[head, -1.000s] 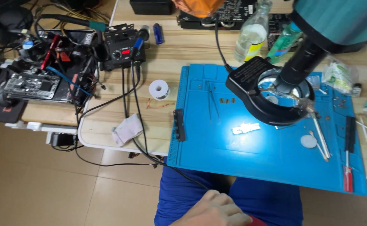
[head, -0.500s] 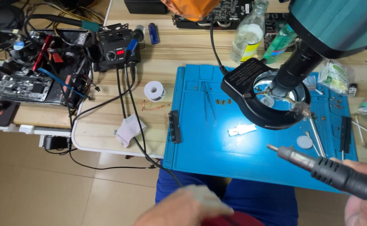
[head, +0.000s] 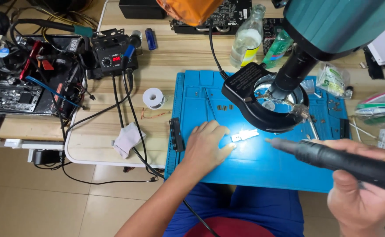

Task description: Using a heat gun and a metal probe to perform soldering work on a circuit board under a microscope.

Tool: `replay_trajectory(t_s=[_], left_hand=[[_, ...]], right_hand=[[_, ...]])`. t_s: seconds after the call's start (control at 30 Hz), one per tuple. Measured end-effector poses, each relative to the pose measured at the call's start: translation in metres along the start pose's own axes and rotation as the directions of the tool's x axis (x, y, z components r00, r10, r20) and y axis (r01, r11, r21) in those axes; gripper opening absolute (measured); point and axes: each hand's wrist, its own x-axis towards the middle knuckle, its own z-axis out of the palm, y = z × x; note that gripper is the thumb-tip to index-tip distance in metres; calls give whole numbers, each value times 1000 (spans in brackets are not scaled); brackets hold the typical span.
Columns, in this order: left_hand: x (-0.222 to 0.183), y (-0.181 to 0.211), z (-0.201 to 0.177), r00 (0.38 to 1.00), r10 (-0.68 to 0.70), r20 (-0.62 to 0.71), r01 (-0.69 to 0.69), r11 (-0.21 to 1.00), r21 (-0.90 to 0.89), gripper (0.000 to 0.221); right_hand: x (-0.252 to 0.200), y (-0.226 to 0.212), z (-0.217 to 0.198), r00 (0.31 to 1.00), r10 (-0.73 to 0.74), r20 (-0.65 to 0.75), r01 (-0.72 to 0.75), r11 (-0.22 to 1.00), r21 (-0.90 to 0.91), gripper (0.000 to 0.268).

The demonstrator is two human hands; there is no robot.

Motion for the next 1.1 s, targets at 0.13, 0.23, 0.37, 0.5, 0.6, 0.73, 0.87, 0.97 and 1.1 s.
replay_trajectory(t_s=[0.13,0.23,0.37,0.5,0.6,0.73,0.87,0.97,1.1], left_hand=[[-1,-3,10,995,-3,-95,-5,996,-86,11],[1,-4,6,997,-22,-69,13,993,-121,10],[1,-3,5,997,-8,-80,-1,993,-115,7],[-1,-5,3,998,-15,-55,7,990,-144,9],[-4,-2,-13,1000,-14,-2,14,980,-198,19],[-9,0,-31,993,-65,98,87,967,-240,34],[-4,0,-11,999,-47,26,51,983,-174,26],[-1,-2,0,997,-70,19,71,993,-92,28],[-1,-3,0,999,-42,-31,38,992,-119,14]], right_hand=[[6,-6,10,1000,-11,-9,11,1000,20,49],[14,0,16,997,-63,-42,60,996,-66,47],[12,-8,31,999,28,-32,-23,990,138,50],[18,0,34,1000,-25,2,25,998,65,50],[15,-1,35,998,-58,-6,59,998,31,52],[16,5,38,997,-61,-40,63,996,55,52],[26,0,44,995,-100,-26,100,994,32,50],[24,-4,47,990,-140,-8,141,987,73,52],[21,5,44,991,-127,-40,128,991,37,51]])
